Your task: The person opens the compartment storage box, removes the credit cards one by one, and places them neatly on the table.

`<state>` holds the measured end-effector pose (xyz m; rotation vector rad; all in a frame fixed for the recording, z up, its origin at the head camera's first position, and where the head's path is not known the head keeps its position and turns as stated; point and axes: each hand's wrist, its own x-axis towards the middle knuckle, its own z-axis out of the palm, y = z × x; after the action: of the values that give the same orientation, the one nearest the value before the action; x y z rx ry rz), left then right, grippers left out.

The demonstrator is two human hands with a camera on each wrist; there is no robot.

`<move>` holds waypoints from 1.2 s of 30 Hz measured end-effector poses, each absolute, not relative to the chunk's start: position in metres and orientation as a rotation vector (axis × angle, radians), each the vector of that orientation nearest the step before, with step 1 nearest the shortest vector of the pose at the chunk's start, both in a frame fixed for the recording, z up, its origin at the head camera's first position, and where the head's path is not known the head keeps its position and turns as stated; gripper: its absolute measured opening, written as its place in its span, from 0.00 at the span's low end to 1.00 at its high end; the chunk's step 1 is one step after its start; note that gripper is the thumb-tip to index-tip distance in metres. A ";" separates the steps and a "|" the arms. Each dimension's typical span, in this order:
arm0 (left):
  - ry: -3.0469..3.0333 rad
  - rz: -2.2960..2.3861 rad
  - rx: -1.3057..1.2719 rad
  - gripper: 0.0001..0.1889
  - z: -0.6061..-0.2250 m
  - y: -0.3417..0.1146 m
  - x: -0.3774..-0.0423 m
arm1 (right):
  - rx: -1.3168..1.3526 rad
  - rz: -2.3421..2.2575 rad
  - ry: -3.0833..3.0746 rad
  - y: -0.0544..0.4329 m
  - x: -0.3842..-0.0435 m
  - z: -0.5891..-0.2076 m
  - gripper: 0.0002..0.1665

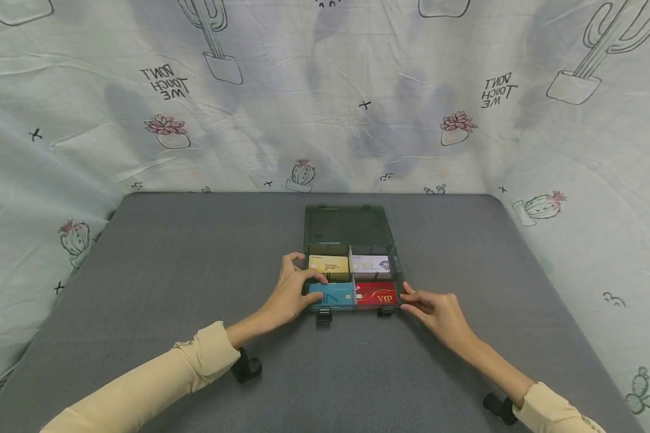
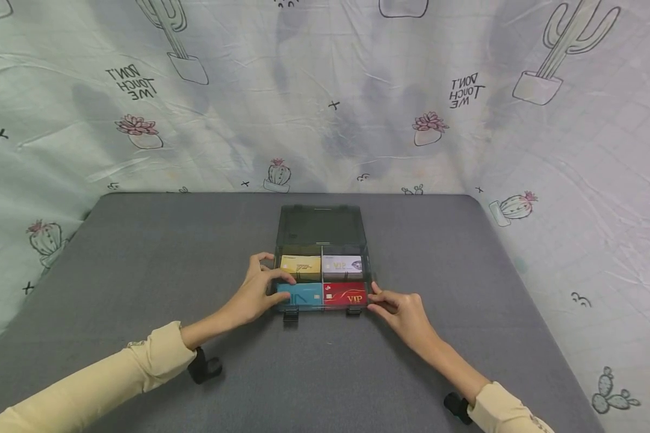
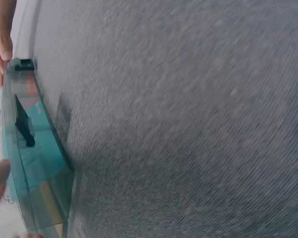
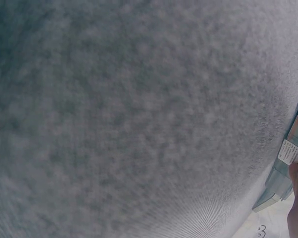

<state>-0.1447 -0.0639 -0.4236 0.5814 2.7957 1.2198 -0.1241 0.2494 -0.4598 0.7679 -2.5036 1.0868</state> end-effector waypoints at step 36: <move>2.607 1.389 0.629 0.10 -0.426 -0.101 -0.170 | 0.772 1.117 -2.497 0.252 -0.128 -0.458 0.11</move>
<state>-0.1703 -0.1005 -0.4260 0.6295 2.6069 1.3895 -0.1277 0.2516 -0.4582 0.7721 -2.4966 1.1173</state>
